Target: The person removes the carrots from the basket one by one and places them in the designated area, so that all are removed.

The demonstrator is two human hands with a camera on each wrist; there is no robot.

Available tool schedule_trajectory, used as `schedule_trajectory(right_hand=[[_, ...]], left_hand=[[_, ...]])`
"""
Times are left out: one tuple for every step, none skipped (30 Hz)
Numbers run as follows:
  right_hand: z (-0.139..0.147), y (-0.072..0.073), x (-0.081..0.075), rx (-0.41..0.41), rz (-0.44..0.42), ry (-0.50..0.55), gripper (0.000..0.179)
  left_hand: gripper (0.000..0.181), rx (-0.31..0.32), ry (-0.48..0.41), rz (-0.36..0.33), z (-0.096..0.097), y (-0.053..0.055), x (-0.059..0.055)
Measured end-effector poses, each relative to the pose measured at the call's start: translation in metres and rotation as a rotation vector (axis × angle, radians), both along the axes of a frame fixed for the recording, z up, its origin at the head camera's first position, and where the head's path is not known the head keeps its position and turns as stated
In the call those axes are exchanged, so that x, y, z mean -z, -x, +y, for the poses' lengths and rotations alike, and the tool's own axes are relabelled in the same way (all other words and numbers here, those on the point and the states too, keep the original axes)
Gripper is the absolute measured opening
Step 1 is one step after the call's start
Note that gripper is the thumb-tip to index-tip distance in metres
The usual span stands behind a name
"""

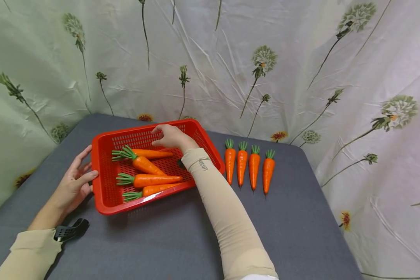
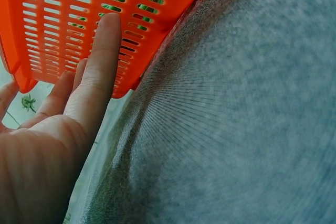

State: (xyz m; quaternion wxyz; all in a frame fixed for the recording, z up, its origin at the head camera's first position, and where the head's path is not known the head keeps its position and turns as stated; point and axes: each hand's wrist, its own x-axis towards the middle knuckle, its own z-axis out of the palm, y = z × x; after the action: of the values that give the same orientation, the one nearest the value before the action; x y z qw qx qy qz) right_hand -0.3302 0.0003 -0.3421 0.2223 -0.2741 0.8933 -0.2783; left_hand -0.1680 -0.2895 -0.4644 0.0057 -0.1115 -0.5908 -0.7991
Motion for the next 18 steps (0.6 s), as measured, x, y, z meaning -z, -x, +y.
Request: schedule_trajectory(right_hand=[[-0.002,0.0,0.001,-0.005,-0.003,-0.004,0.052],[-0.003,0.001,0.001,-0.009,-0.004,-0.006,0.051],[-0.004,0.001,0.002,-0.013,-0.007,-0.008,0.051],[-0.006,0.001,0.003,-0.016,-0.014,-0.007,0.05],[-0.008,0.001,0.004,-0.018,-0.019,-0.005,0.05],[-0.009,0.001,0.005,-0.022,-0.021,-0.007,0.05],[-0.01,0.001,0.006,-0.028,-0.02,-0.011,0.05],[-0.011,0.001,0.007,-0.031,-0.021,-0.013,0.05],[-0.012,0.001,0.008,-0.033,-0.025,-0.013,0.051],[-0.012,0.001,0.008,-0.037,-0.024,-0.013,0.05],[-0.013,0.001,0.009,-0.036,-0.026,-0.013,0.051],[-0.014,0.001,0.01,-0.037,-0.024,-0.015,0.051],[-0.014,0.001,0.011,-0.037,-0.02,-0.015,0.05],[-0.015,0.002,0.011,-0.038,-0.015,-0.018,0.05],[-0.016,0.002,0.012,-0.04,-0.012,-0.02,0.05],[-0.017,0.002,0.013,-0.04,-0.012,-0.026,0.049],[-0.018,0.002,0.014,-0.039,-0.012,-0.035,0.05],[-0.018,0.002,0.016,-0.042,-0.008,-0.046,0.05]], left_hand=[[0.081,-0.001,0.0,-0.001,0.0,0.0,0.0],[0.081,-0.003,0.002,-0.001,0.0,0.0,0.0],[0.081,-0.005,0.003,-0.003,0.0,0.0,0.0],[0.081,-0.006,0.006,-0.005,0.0,0.0,0.0],[0.081,-0.007,0.01,-0.007,-0.001,-0.001,0.001],[0.081,-0.009,0.014,-0.01,-0.001,-0.001,0.001],[0.082,-0.01,0.016,-0.013,-0.002,-0.001,0.001],[0.082,-0.011,0.02,-0.015,-0.002,-0.001,0.002],[0.082,-0.013,0.023,-0.018,-0.002,-0.002,0.002],[0.082,-0.014,0.024,-0.02,-0.002,-0.002,0.002],[0.082,-0.015,0.026,-0.022,-0.002,-0.001,0.002],[0.082,-0.017,0.028,-0.023,-0.002,-0.001,0.002],[0.082,-0.018,0.029,-0.024,-0.002,-0.001,0.002],[0.082,-0.019,0.03,-0.024,-0.002,0.0,0.002],[0.082,-0.02,0.03,-0.025,-0.002,0.0,0.002],[0.082,-0.021,0.032,-0.025,-0.002,0.001,0.002],[0.082,-0.021,0.033,-0.025,-0.002,0.001,0.002],[0.082,-0.021,0.033,-0.025,-0.002,0.002,0.002]])
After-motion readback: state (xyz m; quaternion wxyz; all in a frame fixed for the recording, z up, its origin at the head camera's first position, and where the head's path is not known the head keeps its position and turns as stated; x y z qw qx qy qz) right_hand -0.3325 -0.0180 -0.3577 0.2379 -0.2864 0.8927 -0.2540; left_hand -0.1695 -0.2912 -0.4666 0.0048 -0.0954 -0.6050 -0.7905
